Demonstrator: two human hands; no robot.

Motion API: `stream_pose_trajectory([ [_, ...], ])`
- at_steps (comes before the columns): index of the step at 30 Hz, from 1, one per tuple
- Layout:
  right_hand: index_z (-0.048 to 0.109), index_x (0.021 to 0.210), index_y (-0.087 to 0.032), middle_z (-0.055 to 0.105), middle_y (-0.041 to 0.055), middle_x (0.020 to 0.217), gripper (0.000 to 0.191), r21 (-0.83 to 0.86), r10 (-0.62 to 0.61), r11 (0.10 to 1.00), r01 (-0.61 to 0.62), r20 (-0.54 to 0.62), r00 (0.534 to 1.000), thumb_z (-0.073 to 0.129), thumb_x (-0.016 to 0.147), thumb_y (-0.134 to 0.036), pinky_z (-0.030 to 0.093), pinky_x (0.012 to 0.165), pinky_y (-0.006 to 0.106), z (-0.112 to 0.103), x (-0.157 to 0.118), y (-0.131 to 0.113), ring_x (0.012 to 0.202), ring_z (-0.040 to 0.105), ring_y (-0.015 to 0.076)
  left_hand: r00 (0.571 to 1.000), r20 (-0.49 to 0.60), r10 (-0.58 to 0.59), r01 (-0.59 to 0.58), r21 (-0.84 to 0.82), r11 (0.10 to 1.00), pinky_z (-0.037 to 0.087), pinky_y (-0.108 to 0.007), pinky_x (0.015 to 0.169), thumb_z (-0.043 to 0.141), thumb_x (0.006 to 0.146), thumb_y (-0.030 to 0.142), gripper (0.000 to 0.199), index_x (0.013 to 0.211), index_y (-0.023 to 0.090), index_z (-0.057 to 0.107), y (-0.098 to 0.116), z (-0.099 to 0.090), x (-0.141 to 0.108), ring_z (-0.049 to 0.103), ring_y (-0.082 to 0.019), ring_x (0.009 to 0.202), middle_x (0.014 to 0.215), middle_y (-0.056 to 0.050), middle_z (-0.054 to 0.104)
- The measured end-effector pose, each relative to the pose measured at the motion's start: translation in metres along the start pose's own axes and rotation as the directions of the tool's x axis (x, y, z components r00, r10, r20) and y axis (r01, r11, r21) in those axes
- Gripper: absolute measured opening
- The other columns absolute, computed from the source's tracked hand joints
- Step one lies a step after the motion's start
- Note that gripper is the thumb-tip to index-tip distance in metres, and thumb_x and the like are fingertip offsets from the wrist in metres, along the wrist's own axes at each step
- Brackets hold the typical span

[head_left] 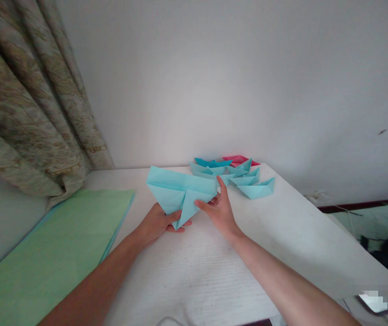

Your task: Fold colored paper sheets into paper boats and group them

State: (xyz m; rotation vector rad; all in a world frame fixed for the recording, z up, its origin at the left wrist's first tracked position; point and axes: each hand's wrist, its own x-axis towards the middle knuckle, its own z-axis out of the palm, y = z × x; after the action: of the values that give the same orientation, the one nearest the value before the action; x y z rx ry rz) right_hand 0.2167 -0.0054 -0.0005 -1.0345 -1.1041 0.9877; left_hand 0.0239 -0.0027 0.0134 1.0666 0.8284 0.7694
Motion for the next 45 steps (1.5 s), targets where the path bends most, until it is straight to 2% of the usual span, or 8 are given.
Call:
stream_pose_trajectory([
  [3,0.012,0.142,-0.03,0.063,0.0046,0.098,0.104,0.08,0.054,0.995,-0.053,-0.013,0.998,0.079,0.062,-0.029,0.054,0.067,0.037,0.002,0.001,-0.002,0.08,0.063,0.0225,1.0,0.016,-0.021,0.022,-0.081,0.996,0.057,-0.037,0.066,0.071,0.072,0.04,0.045,0.108,0.013,0.064,0.0,0.004,0.0,0.069,-0.029,0.082,0.1,-0.013,0.071],
  [9,0.024,0.135,-0.029,0.056,0.007,0.121,0.092,0.142,-0.007,0.99,0.009,-0.015,1.0,0.078,0.06,-0.024,0.054,0.076,0.035,0.005,0.0,-0.007,0.1,0.059,0.0236,0.998,-0.051,0.024,-0.032,-0.164,0.986,0.057,-0.035,0.064,0.067,0.076,0.044,0.045,0.103,0.008,0.065,0.001,0.008,0.004,0.069,-0.027,0.08,0.098,-0.016,0.071],
  [14,0.029,0.132,-0.028,0.062,0.0047,0.103,0.087,0.126,0.037,0.992,-0.032,-0.033,0.999,0.078,0.06,-0.027,0.053,0.058,0.031,0.008,-0.002,-0.011,0.079,0.062,0.021,0.989,-0.131,0.074,-0.091,-0.126,0.988,0.057,-0.033,0.065,0.071,0.072,0.042,0.039,0.098,0.012,0.067,-0.007,0.009,0.007,0.068,-0.024,0.078,0.099,-0.014,0.072],
  [20,0.038,0.125,-0.026,0.063,0.004,0.099,0.079,0.11,0.051,0.993,-0.045,-0.058,0.997,0.08,0.057,-0.028,0.052,0.057,0.03,0.01,-0.005,-0.014,0.077,0.061,0.0203,0.976,-0.152,0.156,-0.174,-0.108,0.979,0.052,-0.038,0.087,0.078,0.064,0.03,0.05,0.11,0.015,0.064,-0.008,0.015,0.006,0.064,-0.028,0.101,0.112,-0.012,0.068],
  [27,0.057,0.097,-0.019,0.066,0.0034,0.081,0.043,0.219,0.209,0.949,-0.227,0.103,0.972,0.078,0.062,-0.032,0.047,0.051,0.027,0.01,-0.009,-0.014,0.065,0.06,0.0175,0.962,-0.204,0.18,-0.204,-0.105,0.973,0.049,-0.041,0.093,0.076,0.068,0.029,0.059,0.122,0.013,0.057,-0.006,0.018,0.006,0.062,-0.029,0.105,0.116,-0.014,0.066],
  [31,0.065,0.079,-0.015,0.069,0.006,0.075,0.029,0.108,0.267,0.95,-0.294,0.206,0.941,0.077,0.062,-0.035,0.049,0.055,0.03,0.012,-0.012,-0.013,0.065,0.061,0.0192,0.957,-0.239,0.165,-0.187,-0.071,0.98,0.05,-0.042,0.09,0.077,0.066,0.029,0.058,0.117,0.01,0.06,-0.006,0.017,0.007,0.065,-0.03,0.099,0.111,-0.015,0.068],
  [39,0.067,0.066,-0.016,0.068,0.0046,0.067,0.022,-0.003,0.239,0.97,-0.242,0.163,0.957,0.077,0.062,-0.035,0.049,0.055,0.031,0.013,-0.013,-0.012,0.058,0.059,0.0178,0.959,-0.256,0.122,-0.17,-0.178,0.969,0.055,-0.042,0.083,0.078,0.065,0.024,0.05,0.112,0.011,0.064,-0.005,0.013,0.008,0.067,-0.029,0.094,0.105,-0.013,0.071],
  [45,0.067,0.087,-0.02,0.071,0.0051,0.088,0.028,0.099,0.156,0.983,-0.157,0.023,0.988,0.076,0.064,-0.034,0.052,0.069,0.037,0.012,-0.011,-0.008,0.08,0.064,0.0237,0.957,-0.235,0.17,-0.208,-0.149,0.967,0.054,-0.041,0.087,0.079,0.062,0.019,0.058,0.117,0.015,0.061,-0.003,0.018,0.006,0.065,-0.029,0.099,0.109,-0.011,0.07],
])
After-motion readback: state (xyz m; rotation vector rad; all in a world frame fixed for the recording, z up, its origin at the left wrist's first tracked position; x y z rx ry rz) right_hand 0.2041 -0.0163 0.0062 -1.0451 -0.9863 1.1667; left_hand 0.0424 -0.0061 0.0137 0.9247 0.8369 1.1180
